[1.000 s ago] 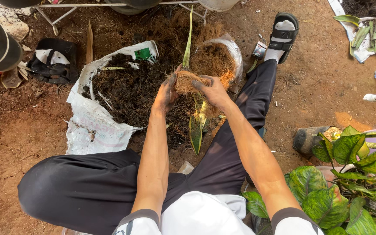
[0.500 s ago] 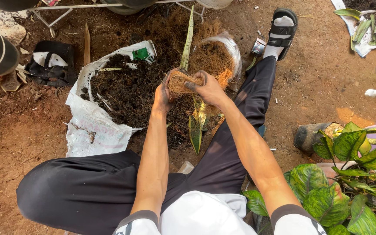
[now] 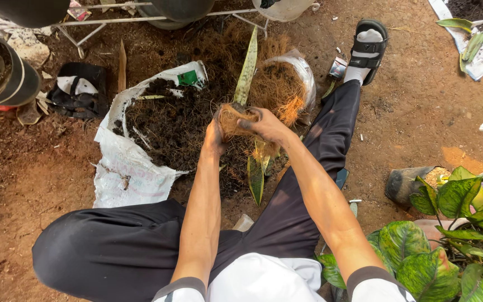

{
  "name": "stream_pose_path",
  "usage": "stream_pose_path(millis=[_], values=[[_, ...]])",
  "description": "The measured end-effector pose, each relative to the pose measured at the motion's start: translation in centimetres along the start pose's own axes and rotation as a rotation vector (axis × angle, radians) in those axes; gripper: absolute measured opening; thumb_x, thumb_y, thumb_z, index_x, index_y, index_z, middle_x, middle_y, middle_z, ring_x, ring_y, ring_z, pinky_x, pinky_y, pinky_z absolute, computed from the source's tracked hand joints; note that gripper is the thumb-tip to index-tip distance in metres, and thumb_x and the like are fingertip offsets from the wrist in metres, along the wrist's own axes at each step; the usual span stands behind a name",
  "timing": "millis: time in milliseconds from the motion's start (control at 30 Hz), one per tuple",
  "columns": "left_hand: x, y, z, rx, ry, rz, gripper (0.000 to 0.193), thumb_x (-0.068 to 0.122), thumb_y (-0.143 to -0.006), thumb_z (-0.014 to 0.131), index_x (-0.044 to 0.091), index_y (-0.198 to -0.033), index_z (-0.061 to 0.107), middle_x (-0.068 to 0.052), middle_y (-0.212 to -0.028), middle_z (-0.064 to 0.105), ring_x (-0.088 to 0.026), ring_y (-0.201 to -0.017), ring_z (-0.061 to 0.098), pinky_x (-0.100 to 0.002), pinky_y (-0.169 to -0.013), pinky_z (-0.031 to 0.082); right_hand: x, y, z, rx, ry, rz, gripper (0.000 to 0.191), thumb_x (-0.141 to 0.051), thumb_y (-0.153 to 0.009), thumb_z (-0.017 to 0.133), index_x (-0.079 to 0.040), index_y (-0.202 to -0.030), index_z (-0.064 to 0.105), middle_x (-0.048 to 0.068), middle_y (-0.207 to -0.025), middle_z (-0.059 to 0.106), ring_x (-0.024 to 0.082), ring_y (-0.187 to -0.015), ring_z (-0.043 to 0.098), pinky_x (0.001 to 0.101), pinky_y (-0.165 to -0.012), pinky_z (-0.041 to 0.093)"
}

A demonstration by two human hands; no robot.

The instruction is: The person sits on the ground and wraps a small plant's root ball with fibrous material, then mixes soil and fibers by hand. The person handles the plant and soil repeatedly, preparing a root wrap and mixing medium.

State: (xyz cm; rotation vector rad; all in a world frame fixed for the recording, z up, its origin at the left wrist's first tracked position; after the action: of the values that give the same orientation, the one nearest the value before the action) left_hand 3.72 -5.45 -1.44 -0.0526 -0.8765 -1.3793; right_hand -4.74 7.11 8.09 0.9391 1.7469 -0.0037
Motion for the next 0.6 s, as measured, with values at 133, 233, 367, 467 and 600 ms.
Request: stream_pose_path(millis=[133, 233, 367, 467, 600], values=[[-0.7, -0.1, -0.2, 0.018, -0.008, -0.078, 0.053, 0.043, -0.107, 0.031, 0.016, -0.149, 0.048, -0.011, -0.141, 0.061, -0.031, -0.136, 0.056, -0.058, -0.120, 0.038, 0.8, -0.4, 0.1, 0.020, -0.058, -0.029, 0.121, -0.076, -0.064, 0.075, 0.004, -0.150, 0.046, 0.025, -0.146, 0.058, 0.035, -0.133, 0.058, 0.0467, -0.112, 0.043], [-0.4, 0.1, 0.7, 0.013, -0.133, -0.073, 0.060, 0.051, -0.105, 0.029, 0.016, -0.151, 0.046, -0.011, -0.143, 0.059, -0.029, -0.137, 0.054, -0.056, -0.120, 0.037, 1.2, -0.5, -0.4, 0.072, -0.068, -0.028, 0.122, -0.078, -0.066, 0.075, 0.006, -0.149, 0.045, 0.027, -0.148, 0.054, 0.035, -0.138, 0.053, 0.0469, -0.115, 0.040], [1.1, 0.4, 0.9, 0.161, -0.365, 0.085, 0.060, 0.053, -0.100, 0.040, 0.018, -0.150, 0.039, -0.007, -0.147, 0.050, -0.021, -0.133, 0.044, -0.050, -0.106, 0.034, 1.5, -0.3, -0.9, 0.116, -0.114, -0.014, 0.120, -0.078, -0.066, 0.075, 0.004, -0.149, 0.048, 0.026, -0.148, 0.054, 0.035, -0.139, 0.053, 0.0469, -0.116, 0.038], [2.9, 0.3, 1.0, 0.208, -0.394, 0.385, 0.053, 0.037, -0.099, 0.063, 0.012, -0.142, 0.044, -0.013, -0.127, 0.056, -0.019, -0.112, 0.052, -0.041, -0.098, 0.044, 1.1, 0.1, -1.3, 0.162, -0.129, -0.023, 0.119, -0.076, -0.068, 0.077, 0.006, -0.149, 0.047, 0.027, -0.147, 0.054, 0.035, -0.139, 0.052, 0.0468, -0.116, 0.038], [4.1, 1.0, 1.0, 0.334, -0.545, 0.691, 0.020, 0.015, -0.100, 0.075, 0.000, -0.110, 0.066, -0.009, -0.105, 0.068, -0.014, -0.093, 0.062, -0.033, -0.092, 0.053, 0.7, 0.6, -0.8, 0.155, -0.246, -0.004, 0.117, -0.075, -0.062, 0.076, 0.004, -0.144, 0.052, 0.024, -0.136, 0.067, 0.032, -0.126, 0.064, 0.0457, -0.107, 0.049]])
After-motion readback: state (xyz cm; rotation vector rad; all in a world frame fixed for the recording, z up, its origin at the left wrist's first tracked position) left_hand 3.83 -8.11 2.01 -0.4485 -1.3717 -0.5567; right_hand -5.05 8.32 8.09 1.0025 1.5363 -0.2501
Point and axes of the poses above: each hand's wrist, its own y-axis away from the middle knuckle, its own z-axis out of the palm, x = y × z, the point moved 7 cm from there along -y, towards the middle knuckle
